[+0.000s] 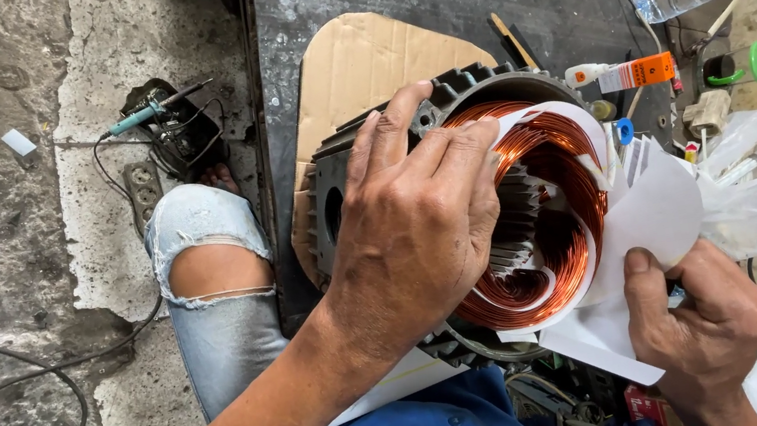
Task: Fitting insulation strips into the slots of an electric motor stator between copper windings.
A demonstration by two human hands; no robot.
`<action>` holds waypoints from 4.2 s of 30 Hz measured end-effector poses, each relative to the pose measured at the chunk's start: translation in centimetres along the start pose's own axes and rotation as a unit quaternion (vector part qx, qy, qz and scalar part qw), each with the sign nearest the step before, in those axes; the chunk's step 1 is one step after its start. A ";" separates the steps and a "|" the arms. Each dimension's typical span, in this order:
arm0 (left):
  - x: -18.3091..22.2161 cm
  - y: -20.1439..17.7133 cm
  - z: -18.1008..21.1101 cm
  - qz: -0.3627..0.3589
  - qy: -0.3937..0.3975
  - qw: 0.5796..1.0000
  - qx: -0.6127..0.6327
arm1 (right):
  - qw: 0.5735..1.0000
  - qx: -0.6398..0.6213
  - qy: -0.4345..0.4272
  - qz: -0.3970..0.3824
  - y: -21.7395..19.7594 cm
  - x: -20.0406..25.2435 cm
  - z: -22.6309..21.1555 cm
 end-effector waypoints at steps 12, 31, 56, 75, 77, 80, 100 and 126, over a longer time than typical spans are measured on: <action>0.0 0.0 0.0 -0.010 0.001 1.000 0.001 | 1.000 -0.016 -0.007 0.004 0.3 -0.5 -0.8; -0.2 -0.2 0.1 -0.024 0.011 1.000 -0.006 | 0.999 -0.043 -0.007 0.026 0.6 -0.6 -0.9; -0.6 -0.2 0.3 -0.051 0.021 0.998 0.029 | 0.994 -0.110 0.011 0.026 0.8 0.3 -1.2; -1.0 -0.2 1.4 -0.094 -0.028 0.995 -0.002 | 0.982 -0.151 -0.100 0.056 0.7 -0.9 -1.2; -1.0 -0.2 1.6 -0.097 -0.033 0.995 -0.013 | 0.981 -0.148 -0.108 0.068 1.0 -0.8 -1.1; -1.0 -0.2 1.9 -0.101 -0.038 0.994 -0.029 | 0.977 -0.174 -0.091 0.087 1.0 -0.3 -0.8; -1.0 1.0 2.2 -0.121 -0.141 0.973 -0.141 | 0.959 -0.254 -0.020 0.125 5.1 1.5 3.2; -1.5 0.5 1.4 -0.084 -0.050 0.995 -0.018 | 0.968 -0.246 0.035 0.042 2.3 0.3 2.0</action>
Point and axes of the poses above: each hand's wrist, its own x-axis away from the middle knuckle, its own y-axis out of the palm, z = x × y, the point moved 2 cm from there along -x, towards the middle knuckle, and after that the axes turned 11 degrees about -x, right-handed, at the moved point
